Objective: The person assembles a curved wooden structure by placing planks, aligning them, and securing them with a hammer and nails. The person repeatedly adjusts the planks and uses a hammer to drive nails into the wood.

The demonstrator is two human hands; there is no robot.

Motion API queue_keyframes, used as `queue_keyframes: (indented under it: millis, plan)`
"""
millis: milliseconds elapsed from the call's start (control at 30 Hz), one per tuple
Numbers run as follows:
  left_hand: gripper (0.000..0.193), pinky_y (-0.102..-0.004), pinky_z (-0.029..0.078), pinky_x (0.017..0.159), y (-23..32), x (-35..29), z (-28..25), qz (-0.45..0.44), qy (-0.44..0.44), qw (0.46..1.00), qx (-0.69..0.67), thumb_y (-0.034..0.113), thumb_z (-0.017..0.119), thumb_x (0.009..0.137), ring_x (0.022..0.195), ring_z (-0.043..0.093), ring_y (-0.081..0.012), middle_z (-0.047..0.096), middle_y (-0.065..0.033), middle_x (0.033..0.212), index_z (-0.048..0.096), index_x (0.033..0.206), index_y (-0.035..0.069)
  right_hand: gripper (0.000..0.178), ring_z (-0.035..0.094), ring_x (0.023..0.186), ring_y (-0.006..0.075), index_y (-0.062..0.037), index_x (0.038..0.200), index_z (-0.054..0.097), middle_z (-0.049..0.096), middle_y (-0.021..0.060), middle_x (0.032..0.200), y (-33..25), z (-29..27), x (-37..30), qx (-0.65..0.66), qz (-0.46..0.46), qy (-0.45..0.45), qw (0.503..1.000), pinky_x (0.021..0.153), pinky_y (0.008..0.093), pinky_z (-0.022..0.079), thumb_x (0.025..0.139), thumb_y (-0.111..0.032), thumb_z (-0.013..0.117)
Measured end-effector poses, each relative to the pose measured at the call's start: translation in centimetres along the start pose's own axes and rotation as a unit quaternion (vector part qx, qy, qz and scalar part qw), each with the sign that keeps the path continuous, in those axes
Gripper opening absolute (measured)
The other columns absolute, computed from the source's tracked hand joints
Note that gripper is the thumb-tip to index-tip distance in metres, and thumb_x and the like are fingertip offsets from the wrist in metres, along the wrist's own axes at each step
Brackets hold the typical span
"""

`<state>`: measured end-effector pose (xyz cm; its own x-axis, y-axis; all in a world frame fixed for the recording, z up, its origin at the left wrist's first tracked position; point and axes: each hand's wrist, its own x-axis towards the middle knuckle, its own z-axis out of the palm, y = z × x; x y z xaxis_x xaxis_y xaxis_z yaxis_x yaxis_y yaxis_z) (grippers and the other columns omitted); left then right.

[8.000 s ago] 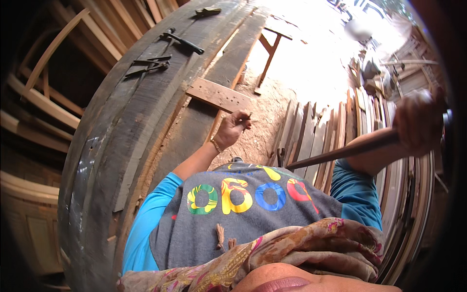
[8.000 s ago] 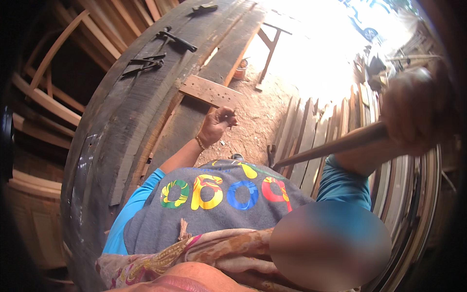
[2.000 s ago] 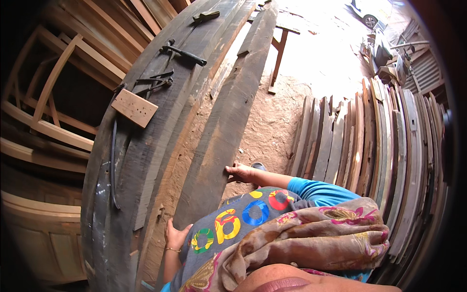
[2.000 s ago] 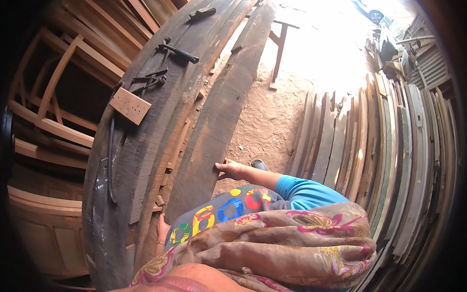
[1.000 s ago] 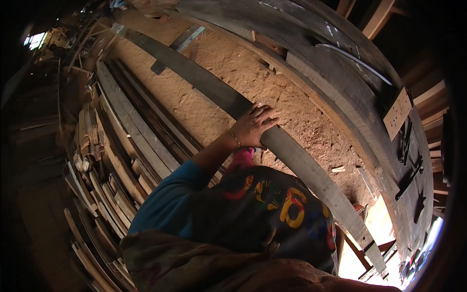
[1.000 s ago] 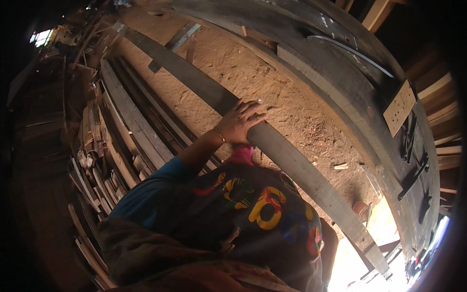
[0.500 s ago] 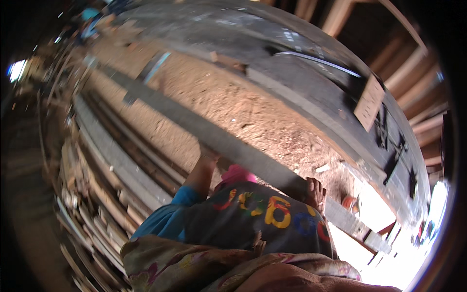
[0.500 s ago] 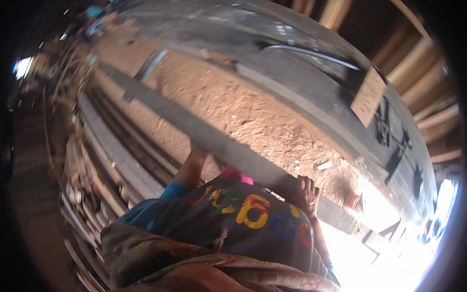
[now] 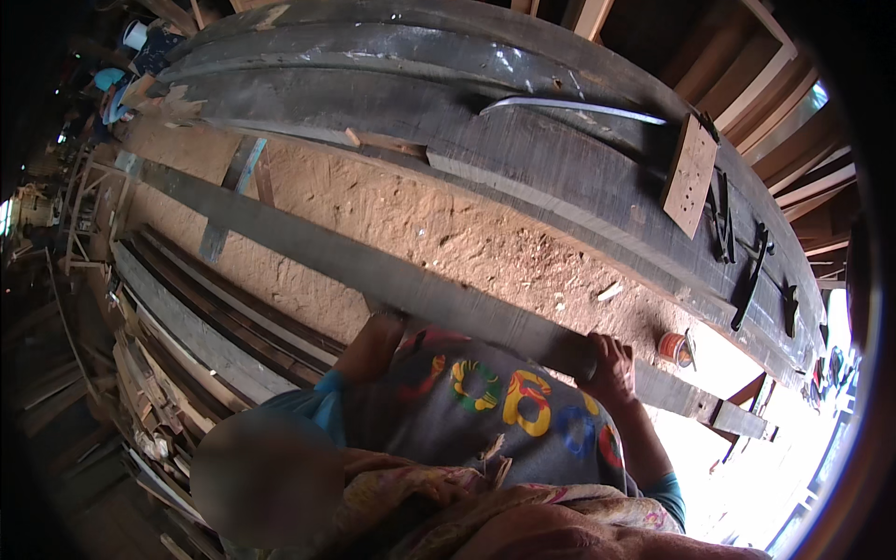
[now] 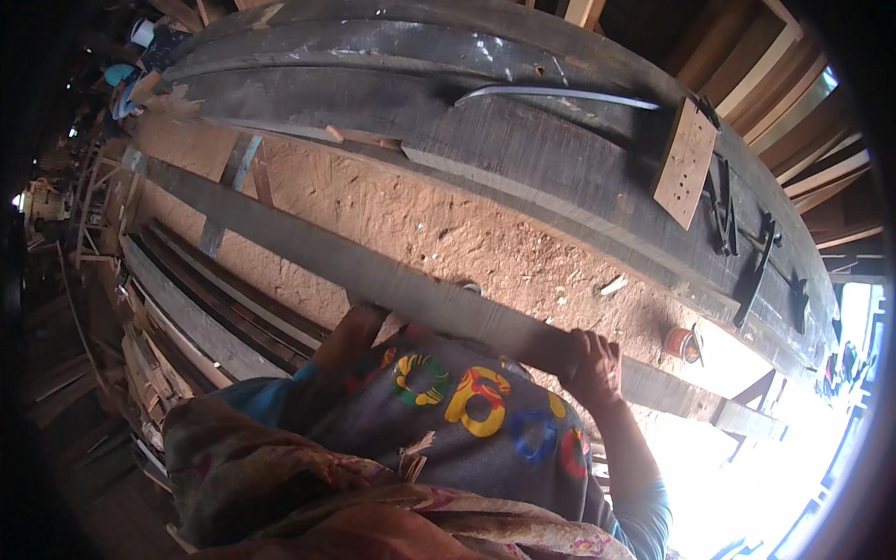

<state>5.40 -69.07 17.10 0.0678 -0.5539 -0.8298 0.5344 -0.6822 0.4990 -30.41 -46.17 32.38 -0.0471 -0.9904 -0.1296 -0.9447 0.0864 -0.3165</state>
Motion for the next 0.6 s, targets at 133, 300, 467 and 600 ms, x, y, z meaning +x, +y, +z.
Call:
queue_keyframes:
  millis: [133, 300, 467, 600]
  plan:
    - [0.062, -0.0481, 0.03, 0.105, 0.5, 3.4, 4.0, -0.03, -0.02, 0.999, 0.024, 0.051, 0.045, 0.094, 0.127, 0.039, -0.0282, 0.042, -0.0121, 0.136, 0.033, 0.141, 0.013, 0.069, 0.056, 0.103, 0.0316, -0.0081, 0.118, 0.049, 0.058, 0.0129, 0.107, 0.5, -0.9, 1.9, -0.01, 0.026, 0.0, 1.0, 0.089, 0.0452, 0.041, 0.056, -0.017, 0.078]
    - [0.061, -0.0487, 0.031, 0.104, 0.0, 7.5, 7.5, -0.075, -0.053, 0.993, 0.078, 0.05, 0.045, 0.094, 0.126, 0.04, -0.029, 0.042, -0.0118, 0.135, 0.034, 0.14, 0.013, 0.056, 0.055, 0.104, 0.0315, -0.0086, 0.117, 0.051, 0.058, 0.0131, 0.106, 0.5, -2.2, 2.9, -0.023, 0.095, 0.014, 0.995, 0.092, 0.0441, 0.039, 0.065, -0.017, 0.073]
    - [0.06, -0.0492, 0.032, 0.103, 0.0, 8.9, 6.0, -0.097, -0.07, 0.985, 0.125, 0.05, 0.044, 0.094, 0.125, 0.04, -0.0297, 0.043, -0.0116, 0.135, 0.035, 0.14, 0.013, 0.058, 0.051, 0.111, 0.0303, -0.0079, 0.121, 0.049, 0.055, 0.0123, 0.109, 0.8, -2.2, 2.6, -0.014, 0.089, 0.049, 0.995, 0.098, 0.0447, 0.037, 0.068, -0.015, 0.071]
    - [0.059, -0.0496, 0.032, 0.102, 1.2, 8.0, 4.9, -0.066, -0.018, 0.992, 0.108, 0.05, 0.044, 0.094, 0.125, 0.041, -0.0303, 0.043, -0.0114, 0.134, 0.036, 0.139, 0.013, 0.089, 0.045, 0.118, 0.0346, -0.0066, 0.134, 0.042, 0.05, 0.0149, 0.121, 2.5, -2.2, 3.6, -0.004, 0.027, 0.068, 0.997, 0.104, 0.0454, 0.034, 0.057, -0.022, 0.083]
